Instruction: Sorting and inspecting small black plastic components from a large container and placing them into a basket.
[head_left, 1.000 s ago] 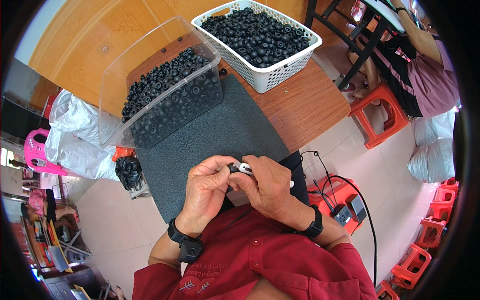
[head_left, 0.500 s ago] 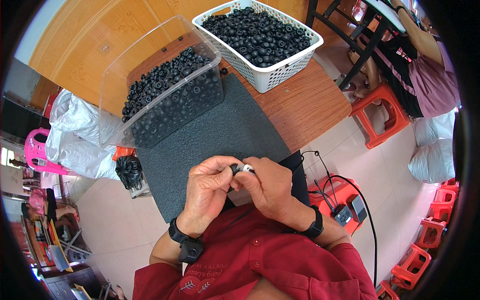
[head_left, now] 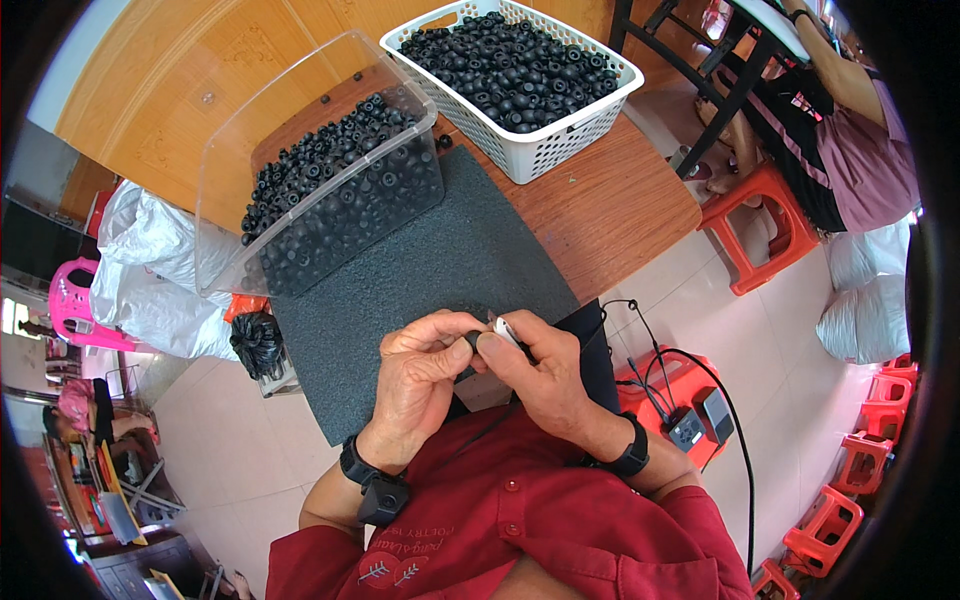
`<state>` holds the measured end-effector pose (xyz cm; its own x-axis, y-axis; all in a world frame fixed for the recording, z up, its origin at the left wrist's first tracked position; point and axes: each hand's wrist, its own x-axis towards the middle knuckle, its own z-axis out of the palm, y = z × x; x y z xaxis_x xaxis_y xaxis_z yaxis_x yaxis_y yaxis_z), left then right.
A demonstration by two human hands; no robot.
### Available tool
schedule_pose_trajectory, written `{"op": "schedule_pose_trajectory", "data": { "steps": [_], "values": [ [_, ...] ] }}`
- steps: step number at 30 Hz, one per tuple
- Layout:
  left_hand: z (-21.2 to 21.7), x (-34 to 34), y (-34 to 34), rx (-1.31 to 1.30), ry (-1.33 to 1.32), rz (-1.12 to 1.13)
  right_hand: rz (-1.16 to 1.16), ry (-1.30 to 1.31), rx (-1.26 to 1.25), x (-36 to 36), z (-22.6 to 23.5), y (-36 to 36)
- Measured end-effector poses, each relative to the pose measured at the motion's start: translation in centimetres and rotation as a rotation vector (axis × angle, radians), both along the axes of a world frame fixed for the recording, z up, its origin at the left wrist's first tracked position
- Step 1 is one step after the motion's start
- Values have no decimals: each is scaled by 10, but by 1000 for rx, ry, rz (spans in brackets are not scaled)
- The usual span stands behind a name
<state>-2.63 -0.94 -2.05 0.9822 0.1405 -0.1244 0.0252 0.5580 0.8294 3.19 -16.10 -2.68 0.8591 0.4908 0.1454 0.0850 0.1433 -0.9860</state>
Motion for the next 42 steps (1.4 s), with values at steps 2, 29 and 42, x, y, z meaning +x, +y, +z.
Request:
{"op": "schedule_pose_trajectory", "data": {
  "steps": [2, 29, 42],
  "values": [
    [0, 0, 1, -11, 9, -13, 23, 61, 4, 0, 7, -2],
    [4, -2, 10, 41, 100, 3, -223, -767, -308, 7, -8, 1],
    [6, -4, 5, -75, 169, 11, -112, -701, -267, 4, -7, -2]
  ]
}}
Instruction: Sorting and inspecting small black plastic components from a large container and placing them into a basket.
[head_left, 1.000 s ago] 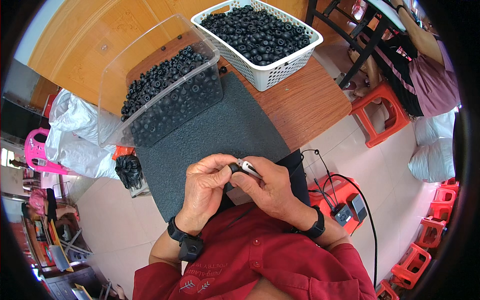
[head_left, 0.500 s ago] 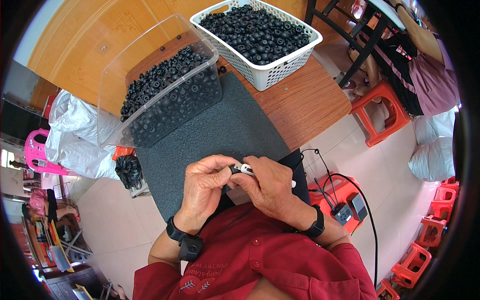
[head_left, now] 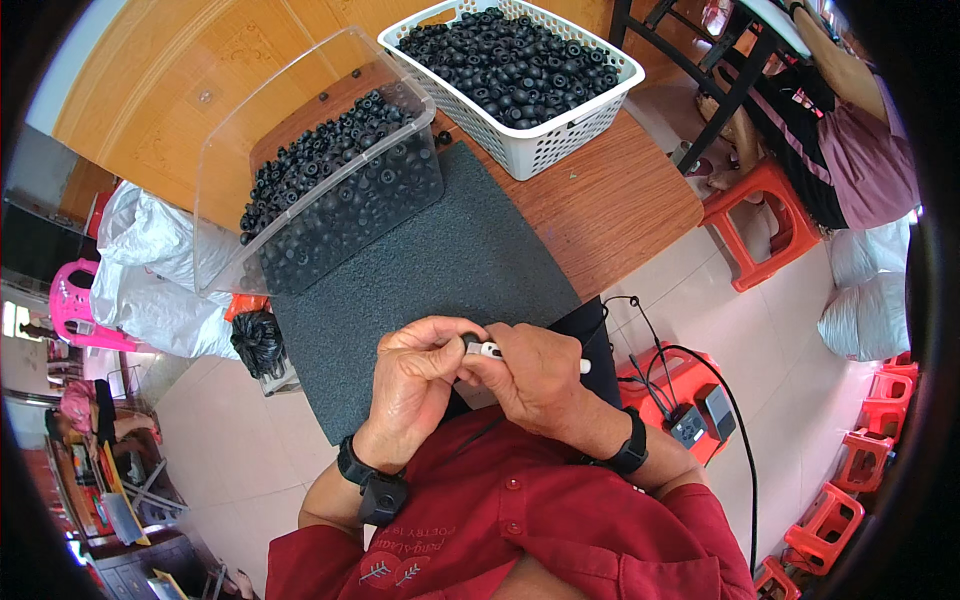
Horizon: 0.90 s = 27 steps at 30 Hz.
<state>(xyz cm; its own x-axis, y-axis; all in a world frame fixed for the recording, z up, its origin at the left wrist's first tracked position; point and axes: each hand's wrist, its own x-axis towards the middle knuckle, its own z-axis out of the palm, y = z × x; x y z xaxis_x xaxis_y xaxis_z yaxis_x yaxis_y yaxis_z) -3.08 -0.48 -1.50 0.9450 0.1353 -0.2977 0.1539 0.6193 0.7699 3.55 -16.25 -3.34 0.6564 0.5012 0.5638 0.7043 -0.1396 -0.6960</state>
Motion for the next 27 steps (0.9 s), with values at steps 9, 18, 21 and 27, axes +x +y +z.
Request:
{"op": "schedule_pose_trajectory", "data": {
  "steps": [9, 18, 21, 27],
  "values": [
    [1, 5, -2, 253, -151, 27, 118, 694, 301, -2, 9, 0],
    [-5, 5, -1, 153, -147, -20, 130, 664, 288, -3, 1, 1],
    [-8, 4, 0, 113, -148, -23, 140, 724, 265, -3, 11, -1],
    [-8, 6, 5, 41, -156, -66, 127, 708, 293, -2, 5, 2]
  ]
}}
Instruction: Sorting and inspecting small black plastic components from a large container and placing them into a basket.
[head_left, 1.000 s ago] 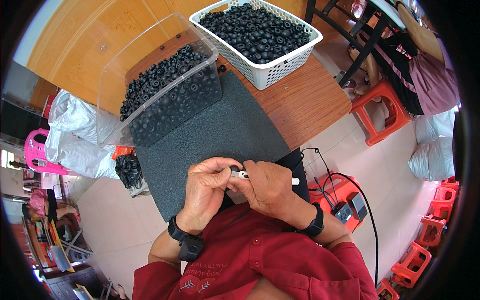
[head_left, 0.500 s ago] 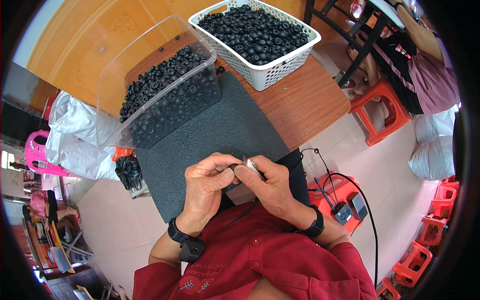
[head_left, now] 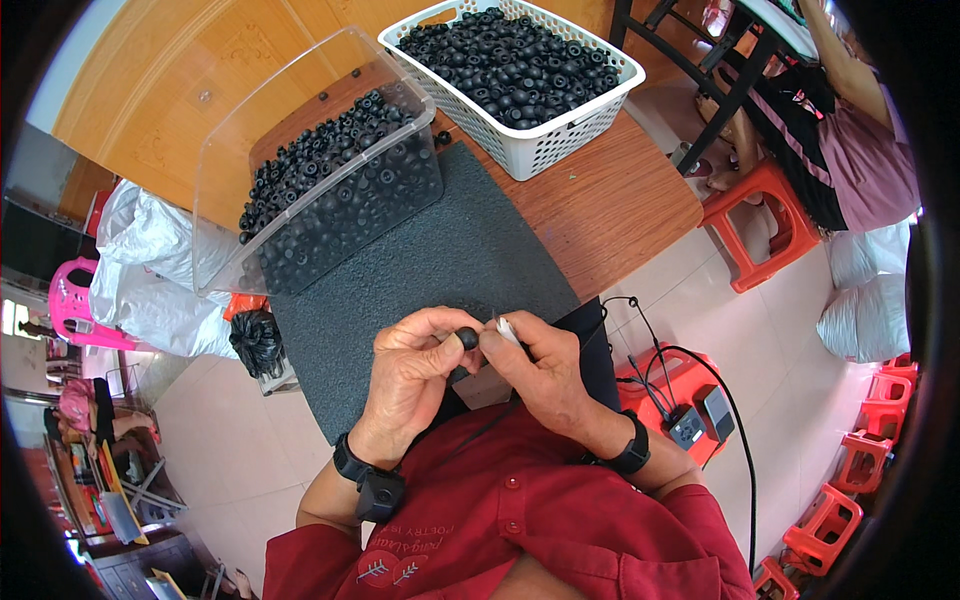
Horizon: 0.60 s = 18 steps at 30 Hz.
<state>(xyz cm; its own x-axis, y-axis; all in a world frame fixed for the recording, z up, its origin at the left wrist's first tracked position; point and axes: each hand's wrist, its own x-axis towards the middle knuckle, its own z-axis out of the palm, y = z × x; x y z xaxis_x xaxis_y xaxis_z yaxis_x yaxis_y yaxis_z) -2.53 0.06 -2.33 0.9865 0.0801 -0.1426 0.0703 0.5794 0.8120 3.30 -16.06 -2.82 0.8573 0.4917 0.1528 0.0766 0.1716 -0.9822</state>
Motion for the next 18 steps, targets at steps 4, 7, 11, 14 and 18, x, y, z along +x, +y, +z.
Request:
{"op": "schedule_pose_trajectory", "data": {
  "steps": [4, 7, 11, 14, 18],
  "values": [
    [0, 0, -1, 128, -7, 55, 20, 23, 16, 0, -1, 2],
    [-1, 1, -2, 169, -17, 53, 18, -12, -8, 1, 0, 1],
    [-1, 2, -5, 182, -1, 59, -2, -39, -28, 3, 1, -1],
    [0, 3, -9, 167, 16, 64, 3, 17, -45, 3, 3, -4],
    [8, 7, -11, 86, 41, 56, -4, -8, -59, 5, 8, -10]
  ]
}}
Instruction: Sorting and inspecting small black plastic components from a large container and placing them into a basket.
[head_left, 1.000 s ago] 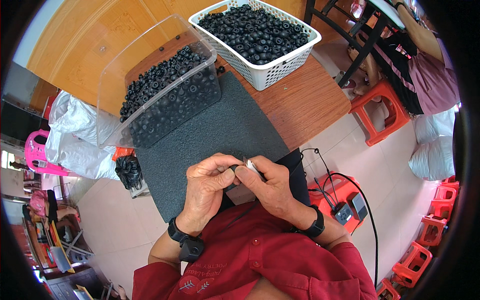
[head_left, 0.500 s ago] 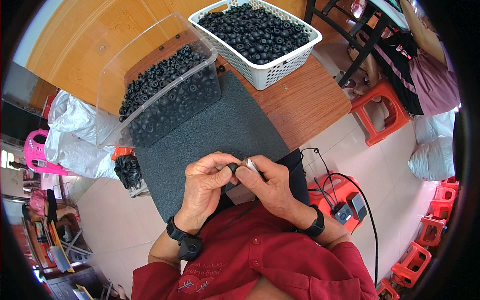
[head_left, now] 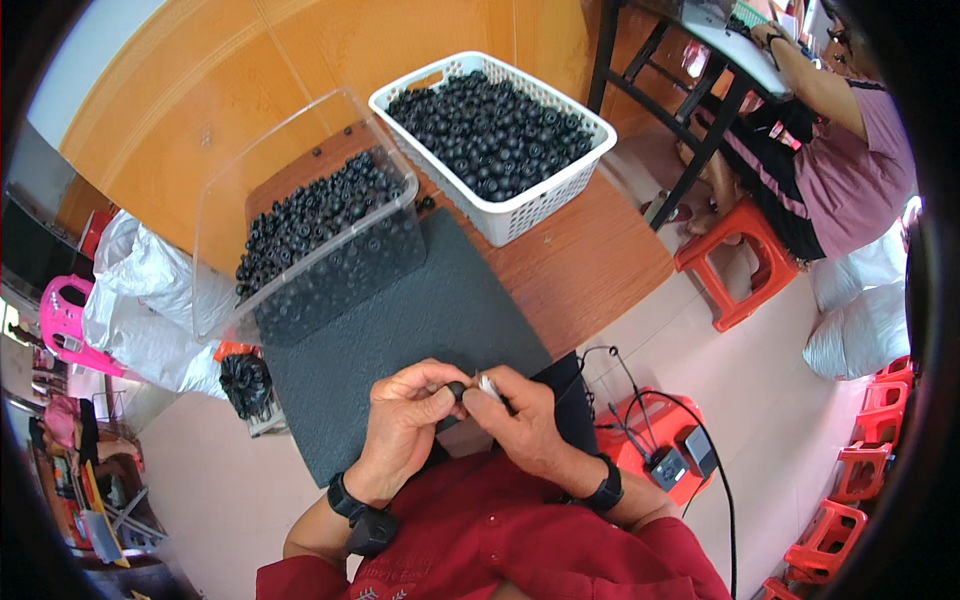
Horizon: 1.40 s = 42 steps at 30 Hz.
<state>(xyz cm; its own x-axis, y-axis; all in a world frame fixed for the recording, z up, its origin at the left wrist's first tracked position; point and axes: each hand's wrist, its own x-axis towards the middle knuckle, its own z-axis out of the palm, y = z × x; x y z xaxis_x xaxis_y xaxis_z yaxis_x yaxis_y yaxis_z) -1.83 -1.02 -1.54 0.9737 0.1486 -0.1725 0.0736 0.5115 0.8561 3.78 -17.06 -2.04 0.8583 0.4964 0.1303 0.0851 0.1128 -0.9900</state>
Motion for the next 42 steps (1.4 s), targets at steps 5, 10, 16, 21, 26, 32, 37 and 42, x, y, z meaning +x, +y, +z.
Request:
{"op": "schedule_pose_trajectory", "data": {
  "steps": [5, 10, 16, 21, 26, 32, 37, 42],
  "values": [
    [27, 31, 3, 183, -29, -44, -48, 33, 13, 1, -5, -7],
    [77, 111, 1, 406, -147, -65, -59, 81, 15, -1, -11, -13],
    [132, 195, 22, 518, -182, 1, -91, 74, 60, -5, -6, -14],
    [146, 159, 75, 688, -138, 52, -121, 118, 47, -3, -9, -15],
    [114, 128, 135, 919, 120, 21, -27, 100, 71, -8, -19, -2],
    [102, 121, 137, 1283, 67, -49, -13, 115, 29, -9, -16, -3],
    [106, 124, 136, 1330, 98, -139, -44, 98, 20, -10, -16, -4],
    [104, 126, 140, 1258, 94, -74, -9, 87, 20, -10, -17, -4]
  ]
}}
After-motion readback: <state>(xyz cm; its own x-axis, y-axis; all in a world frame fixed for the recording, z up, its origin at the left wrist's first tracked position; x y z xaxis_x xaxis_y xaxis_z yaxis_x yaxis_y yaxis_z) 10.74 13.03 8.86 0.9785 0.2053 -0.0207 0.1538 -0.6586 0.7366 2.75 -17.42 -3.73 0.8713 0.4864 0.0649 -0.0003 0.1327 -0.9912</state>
